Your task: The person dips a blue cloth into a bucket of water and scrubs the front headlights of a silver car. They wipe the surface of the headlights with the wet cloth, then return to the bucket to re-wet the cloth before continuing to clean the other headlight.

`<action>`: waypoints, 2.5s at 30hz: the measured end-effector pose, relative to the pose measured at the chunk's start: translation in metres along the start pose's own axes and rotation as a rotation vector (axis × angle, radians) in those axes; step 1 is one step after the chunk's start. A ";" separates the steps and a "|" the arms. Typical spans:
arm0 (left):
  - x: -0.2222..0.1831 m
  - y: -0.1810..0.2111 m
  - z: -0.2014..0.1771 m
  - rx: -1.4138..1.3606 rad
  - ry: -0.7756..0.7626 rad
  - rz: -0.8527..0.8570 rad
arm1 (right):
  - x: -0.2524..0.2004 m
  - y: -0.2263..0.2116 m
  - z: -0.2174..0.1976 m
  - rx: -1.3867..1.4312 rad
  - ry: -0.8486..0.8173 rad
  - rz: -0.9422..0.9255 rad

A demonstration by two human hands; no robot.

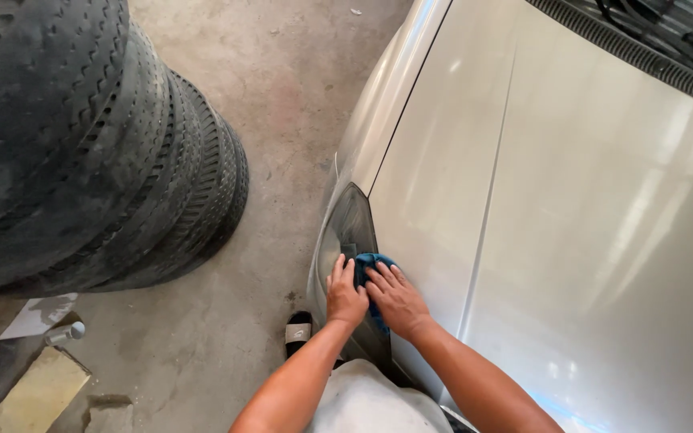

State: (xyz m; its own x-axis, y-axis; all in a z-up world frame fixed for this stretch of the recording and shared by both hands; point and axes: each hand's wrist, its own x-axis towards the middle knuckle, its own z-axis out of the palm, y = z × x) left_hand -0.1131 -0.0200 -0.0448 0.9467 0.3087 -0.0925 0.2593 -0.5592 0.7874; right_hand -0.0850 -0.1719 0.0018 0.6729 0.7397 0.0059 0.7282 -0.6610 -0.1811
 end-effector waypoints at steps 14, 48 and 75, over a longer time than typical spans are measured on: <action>0.009 -0.085 0.036 -0.376 0.086 -0.060 | -0.010 -0.013 0.001 -0.021 -0.100 0.040; 0.026 -0.077 -0.119 -0.507 -0.217 -0.191 | -0.003 -0.086 0.036 -0.211 -0.103 0.439; 0.015 -0.072 -0.029 -0.482 0.015 -0.301 | 0.014 -0.021 0.021 -0.008 -0.237 -0.129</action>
State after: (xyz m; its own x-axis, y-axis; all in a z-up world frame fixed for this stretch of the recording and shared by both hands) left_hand -0.1230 0.0468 -0.0850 0.8409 0.4127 -0.3503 0.3973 -0.0312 0.9171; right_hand -0.0934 -0.1454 -0.0147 0.5262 0.8260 -0.2019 0.8074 -0.5598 -0.1860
